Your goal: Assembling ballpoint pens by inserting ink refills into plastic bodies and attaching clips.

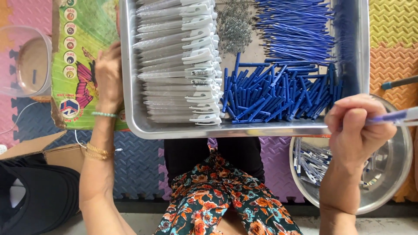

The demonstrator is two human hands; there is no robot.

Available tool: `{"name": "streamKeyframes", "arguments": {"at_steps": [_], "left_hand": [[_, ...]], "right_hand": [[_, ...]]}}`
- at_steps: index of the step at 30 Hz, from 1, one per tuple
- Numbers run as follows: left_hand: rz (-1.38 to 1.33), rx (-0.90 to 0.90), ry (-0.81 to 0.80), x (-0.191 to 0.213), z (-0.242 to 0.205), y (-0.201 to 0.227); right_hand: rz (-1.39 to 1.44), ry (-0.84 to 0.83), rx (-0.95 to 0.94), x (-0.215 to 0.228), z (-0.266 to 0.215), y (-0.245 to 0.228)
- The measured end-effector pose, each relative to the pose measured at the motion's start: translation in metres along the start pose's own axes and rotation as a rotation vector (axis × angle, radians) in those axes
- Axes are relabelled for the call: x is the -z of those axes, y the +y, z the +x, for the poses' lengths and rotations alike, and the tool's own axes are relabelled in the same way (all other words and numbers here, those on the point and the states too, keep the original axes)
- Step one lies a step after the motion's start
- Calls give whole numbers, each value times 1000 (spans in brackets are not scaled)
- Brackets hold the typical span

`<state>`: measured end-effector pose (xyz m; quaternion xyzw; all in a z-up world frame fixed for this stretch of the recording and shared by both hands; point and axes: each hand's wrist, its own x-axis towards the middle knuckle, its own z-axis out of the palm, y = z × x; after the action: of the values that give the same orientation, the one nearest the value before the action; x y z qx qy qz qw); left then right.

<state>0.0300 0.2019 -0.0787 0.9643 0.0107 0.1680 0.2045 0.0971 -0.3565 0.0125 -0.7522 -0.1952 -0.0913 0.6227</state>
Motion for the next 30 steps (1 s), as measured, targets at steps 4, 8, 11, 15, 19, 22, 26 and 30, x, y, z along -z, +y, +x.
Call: {"name": "streamKeyframes", "arguments": {"at_steps": [4,8,11,15,19,22,26,30], "left_hand": [[168,-47,198,10,12,-3],[447,15,134,-11,25,-35],[621,4,80,-43,40,-71],[3,417,51,-85,31,-130],[-90,421,26,-77,37,-114],[-150,532,-1,-60,39,-87],[16,402,-58,-30,47,-53],[291,215,-44,0,40,-31]], "right_hand": [[202,35,-51,-12,-5,2],[429,22,-128,-25,-4,-4],[502,-3,-152,-46,4,-17],[435,22,-142,-58,-6,-13],[515,20,-80,-63,-10,-3],[464,-18,-31,-70,-14,-1],[416,-103,10,-74,-16,-1],[436,-102,7,-71,-17,2]]}}
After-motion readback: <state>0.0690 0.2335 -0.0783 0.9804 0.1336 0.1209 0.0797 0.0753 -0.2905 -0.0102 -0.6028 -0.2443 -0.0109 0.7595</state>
